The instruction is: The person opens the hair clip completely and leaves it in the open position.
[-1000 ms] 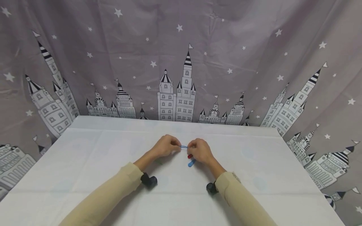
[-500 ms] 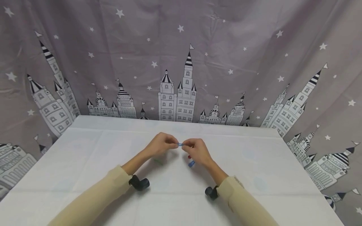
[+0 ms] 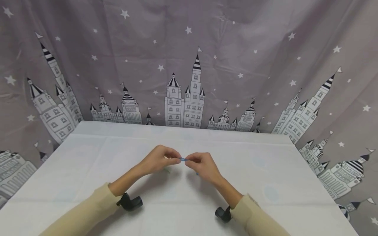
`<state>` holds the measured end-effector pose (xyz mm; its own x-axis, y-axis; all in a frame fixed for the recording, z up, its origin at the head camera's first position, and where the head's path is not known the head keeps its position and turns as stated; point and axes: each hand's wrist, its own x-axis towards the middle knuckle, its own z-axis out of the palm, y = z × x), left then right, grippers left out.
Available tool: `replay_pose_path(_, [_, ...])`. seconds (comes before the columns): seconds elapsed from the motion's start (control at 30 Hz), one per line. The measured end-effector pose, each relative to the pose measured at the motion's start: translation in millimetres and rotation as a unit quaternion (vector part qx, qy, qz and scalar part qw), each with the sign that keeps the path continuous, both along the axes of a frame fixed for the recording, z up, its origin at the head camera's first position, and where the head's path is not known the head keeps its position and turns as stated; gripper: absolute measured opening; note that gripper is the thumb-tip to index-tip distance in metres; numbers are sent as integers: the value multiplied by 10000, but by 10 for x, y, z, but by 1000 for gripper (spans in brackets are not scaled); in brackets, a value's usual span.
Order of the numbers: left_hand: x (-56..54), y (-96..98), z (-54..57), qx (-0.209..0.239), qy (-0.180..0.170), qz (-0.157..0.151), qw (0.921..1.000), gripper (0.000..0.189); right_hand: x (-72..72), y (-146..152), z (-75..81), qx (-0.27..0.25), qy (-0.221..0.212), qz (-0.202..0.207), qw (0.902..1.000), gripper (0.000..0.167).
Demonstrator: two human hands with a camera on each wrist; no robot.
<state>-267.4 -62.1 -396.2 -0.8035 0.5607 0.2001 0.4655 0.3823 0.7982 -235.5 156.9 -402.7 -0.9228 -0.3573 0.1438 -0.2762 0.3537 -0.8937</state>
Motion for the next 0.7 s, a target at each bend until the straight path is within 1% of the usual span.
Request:
replay_pose_path(0.17, [60,-32,3,95,-203,-102,9997,11,94,-8,28,-74,28,59,10000,18])
replay_pose_path(0.23, [79,-40,-9,118,-303,-117,9994,12,113,-11,20,-63,25,67,10000,17])
replay_pose_path(0.3, [99,-48,-23,129,-333,-165,9992,12,127,-14,9,-55,23,92,9999,16])
replay_pose_path(0.47, [136,-58,-47,159,-280,-279,9991,11,153,-16,-10,17,54,157,9999,16])
replay_pose_path(0.7, [141,-73,-34,135,-184,-410,9989,9,152,-10,-11,192,304,217,9991,15])
